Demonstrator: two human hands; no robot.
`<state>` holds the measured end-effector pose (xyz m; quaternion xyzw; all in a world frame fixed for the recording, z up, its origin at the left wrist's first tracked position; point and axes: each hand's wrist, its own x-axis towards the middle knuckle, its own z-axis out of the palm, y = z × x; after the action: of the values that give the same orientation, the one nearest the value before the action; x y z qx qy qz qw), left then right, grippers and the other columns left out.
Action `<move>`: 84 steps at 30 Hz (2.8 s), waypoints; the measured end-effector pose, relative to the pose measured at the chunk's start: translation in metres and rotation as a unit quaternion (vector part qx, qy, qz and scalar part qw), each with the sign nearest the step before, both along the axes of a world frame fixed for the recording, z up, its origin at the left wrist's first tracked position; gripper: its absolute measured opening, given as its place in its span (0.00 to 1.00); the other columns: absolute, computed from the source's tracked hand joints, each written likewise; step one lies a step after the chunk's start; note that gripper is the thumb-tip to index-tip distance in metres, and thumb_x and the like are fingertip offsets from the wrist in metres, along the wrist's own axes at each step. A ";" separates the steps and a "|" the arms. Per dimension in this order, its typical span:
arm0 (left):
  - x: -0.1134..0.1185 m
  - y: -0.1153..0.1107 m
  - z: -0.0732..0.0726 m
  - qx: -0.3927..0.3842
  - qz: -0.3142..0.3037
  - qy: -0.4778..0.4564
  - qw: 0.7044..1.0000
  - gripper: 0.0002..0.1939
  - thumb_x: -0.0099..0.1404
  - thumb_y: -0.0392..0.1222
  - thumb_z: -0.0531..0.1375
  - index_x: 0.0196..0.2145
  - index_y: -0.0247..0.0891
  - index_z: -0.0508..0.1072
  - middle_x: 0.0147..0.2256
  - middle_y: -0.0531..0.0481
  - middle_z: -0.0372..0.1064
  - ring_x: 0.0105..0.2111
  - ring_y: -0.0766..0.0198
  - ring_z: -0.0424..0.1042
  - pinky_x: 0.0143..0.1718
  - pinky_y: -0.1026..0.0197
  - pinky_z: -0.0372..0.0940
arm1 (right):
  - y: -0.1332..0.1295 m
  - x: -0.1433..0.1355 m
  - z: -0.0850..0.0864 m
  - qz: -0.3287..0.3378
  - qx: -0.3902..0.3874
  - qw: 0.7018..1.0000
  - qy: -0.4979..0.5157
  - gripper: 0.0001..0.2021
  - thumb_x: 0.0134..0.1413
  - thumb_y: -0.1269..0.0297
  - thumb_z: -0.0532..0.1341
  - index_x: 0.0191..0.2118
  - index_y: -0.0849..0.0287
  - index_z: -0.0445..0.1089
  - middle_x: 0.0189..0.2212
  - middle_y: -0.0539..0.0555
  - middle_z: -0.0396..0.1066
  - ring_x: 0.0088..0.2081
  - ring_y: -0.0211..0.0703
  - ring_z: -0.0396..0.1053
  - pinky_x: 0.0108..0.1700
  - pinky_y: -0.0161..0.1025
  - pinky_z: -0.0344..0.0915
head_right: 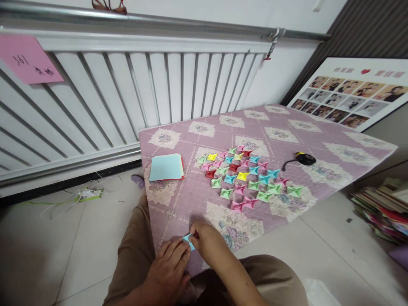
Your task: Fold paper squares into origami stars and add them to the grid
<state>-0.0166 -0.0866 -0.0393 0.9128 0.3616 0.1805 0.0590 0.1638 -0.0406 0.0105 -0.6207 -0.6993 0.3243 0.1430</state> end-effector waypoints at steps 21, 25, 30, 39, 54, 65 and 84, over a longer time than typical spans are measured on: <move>-0.001 0.001 -0.008 -0.032 -0.005 -0.026 0.999 0.27 0.64 0.52 0.54 0.56 0.35 0.63 0.55 0.44 0.64 0.56 0.50 0.58 0.57 0.49 0.51 | 0.009 0.002 -0.009 0.052 0.016 0.997 -0.051 0.04 0.46 0.73 0.59 0.27 0.56 0.66 0.24 0.48 0.67 0.27 0.38 0.62 0.30 0.34 0.53; -0.001 0.001 -0.007 -0.030 -0.008 -0.024 0.999 0.26 0.64 0.51 0.54 0.56 0.35 0.63 0.55 0.44 0.63 0.56 0.50 0.58 0.56 0.48 0.51 | 0.010 0.001 -0.007 0.063 0.017 0.996 -0.064 0.04 0.46 0.73 0.59 0.27 0.56 0.66 0.24 0.49 0.67 0.27 0.39 0.63 0.31 0.34 0.55; -0.001 0.001 -0.004 -0.021 -0.009 -0.034 0.999 0.25 0.65 0.51 0.54 0.55 0.35 0.65 0.55 0.45 0.64 0.56 0.51 0.58 0.57 0.50 0.50 | 0.007 -0.003 0.000 0.077 0.025 0.992 -0.093 0.05 0.48 0.73 0.58 0.31 0.58 0.67 0.30 0.53 0.69 0.34 0.44 0.65 0.37 0.38 0.59; -0.003 0.003 0.004 -0.090 -0.014 -0.044 0.995 0.25 0.63 0.50 0.57 0.55 0.37 0.64 0.54 0.45 0.64 0.55 0.50 0.58 0.56 0.49 0.51 | -0.002 -0.010 -0.006 0.100 0.051 0.984 -0.138 0.07 0.55 0.73 0.53 0.33 0.59 0.68 0.33 0.57 0.69 0.37 0.46 0.67 0.40 0.40 0.61; 0.013 0.076 0.051 -0.259 0.021 0.052 0.964 0.07 0.62 0.36 0.54 0.34 0.41 0.72 0.36 0.51 0.68 0.37 0.61 0.68 0.36 0.61 0.60 | -0.005 -0.002 -0.007 0.074 0.091 0.992 -0.051 0.05 0.49 0.75 0.57 0.31 0.58 0.65 0.31 0.53 0.68 0.35 0.43 0.65 0.37 0.37 0.59; 0.013 0.083 0.052 -0.263 -0.006 0.092 0.960 0.07 0.63 0.37 0.53 0.35 0.42 0.71 0.37 0.51 0.68 0.36 0.61 0.68 0.35 0.61 0.59 | -0.009 0.012 -0.012 0.081 0.110 0.991 0.002 0.07 0.47 0.78 0.58 0.28 0.57 0.64 0.28 0.50 0.67 0.32 0.40 0.65 0.34 0.35 0.58; 0.013 0.095 0.059 -0.260 -0.066 0.129 0.955 0.07 0.64 0.38 0.53 0.36 0.43 0.71 0.37 0.54 0.69 0.35 0.63 0.68 0.33 0.63 0.57 | -0.014 0.012 -0.015 0.085 0.158 0.983 -0.033 0.07 0.48 0.78 0.61 0.28 0.59 0.65 0.28 0.51 0.65 0.32 0.41 0.66 0.33 0.35 0.61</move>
<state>-0.0032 0.0085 0.0197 0.9034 0.3393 -0.0433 0.2588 0.1755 -0.0541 -0.0048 -0.5389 -0.7965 0.2000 0.1877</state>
